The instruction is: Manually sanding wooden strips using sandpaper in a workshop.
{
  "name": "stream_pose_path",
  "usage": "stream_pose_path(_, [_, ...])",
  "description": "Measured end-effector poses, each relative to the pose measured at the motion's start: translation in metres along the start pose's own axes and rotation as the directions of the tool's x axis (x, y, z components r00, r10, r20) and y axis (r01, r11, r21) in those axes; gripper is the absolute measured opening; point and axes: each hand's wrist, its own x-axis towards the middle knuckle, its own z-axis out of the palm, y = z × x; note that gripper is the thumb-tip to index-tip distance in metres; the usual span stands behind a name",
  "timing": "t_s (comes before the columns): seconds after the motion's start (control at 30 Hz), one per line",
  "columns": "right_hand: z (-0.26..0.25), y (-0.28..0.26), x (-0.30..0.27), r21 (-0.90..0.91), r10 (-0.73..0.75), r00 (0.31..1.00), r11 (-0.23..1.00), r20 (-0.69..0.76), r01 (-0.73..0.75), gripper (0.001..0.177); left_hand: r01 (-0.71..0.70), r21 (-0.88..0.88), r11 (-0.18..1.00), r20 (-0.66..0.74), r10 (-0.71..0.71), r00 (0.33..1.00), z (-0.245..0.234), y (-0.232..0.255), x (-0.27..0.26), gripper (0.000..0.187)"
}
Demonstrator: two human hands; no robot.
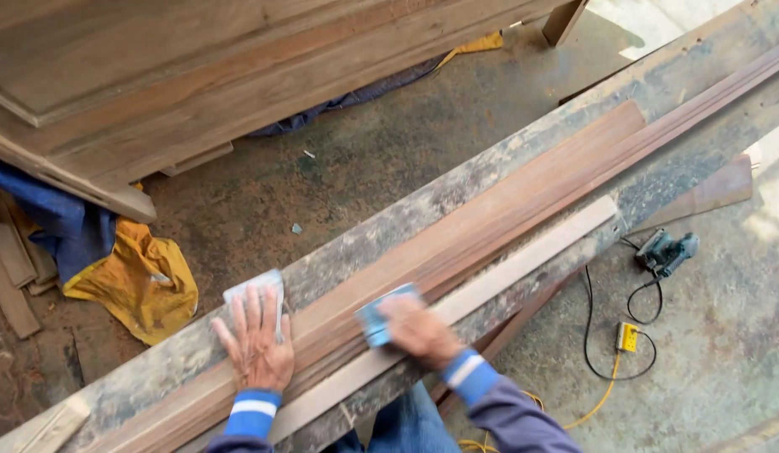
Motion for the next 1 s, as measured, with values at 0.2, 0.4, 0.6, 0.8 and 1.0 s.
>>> stream_pose_path(0.2, [-0.056, 0.106, -0.046, -0.129, 0.26, 0.958, 0.953, -0.117, -0.274, 0.031, -0.002, -0.048, 0.999, 0.014, 0.003, 1.0, -0.003, 0.0, 0.006, 0.068])
stream_pose_path(0.4, [-0.015, 0.03, -0.011, 0.05, 0.018, 0.997, 0.998, 0.081, -0.022, 0.015, 0.014, -0.066, 0.998, 0.028, -0.012, 1.0, -0.003, 0.0, 0.002, 0.064])
stream_pose_path(0.6, [-0.103, 0.154, -0.054, -0.249, 0.317, 0.947, 0.914, -0.058, -0.321, 0.03, 0.026, -0.062, 0.998, 0.031, -0.025, 0.999, 0.004, -0.004, 0.0, 0.062])
stream_pose_path(0.8, [-0.039, 0.062, -0.024, -0.091, 0.35, 0.925, 0.927, -0.148, -0.365, 0.016, 0.023, -0.054, 0.998, 0.019, -0.022, 1.0, 0.01, -0.008, -0.002, 0.063])
stream_pose_path(1.0, [-0.09, 0.106, -0.002, -0.072, 0.287, 0.944, 0.951, -0.161, -0.302, 0.011, 0.013, -0.038, 0.999, -0.004, -0.013, 1.0, 0.015, -0.014, -0.004, 0.063])
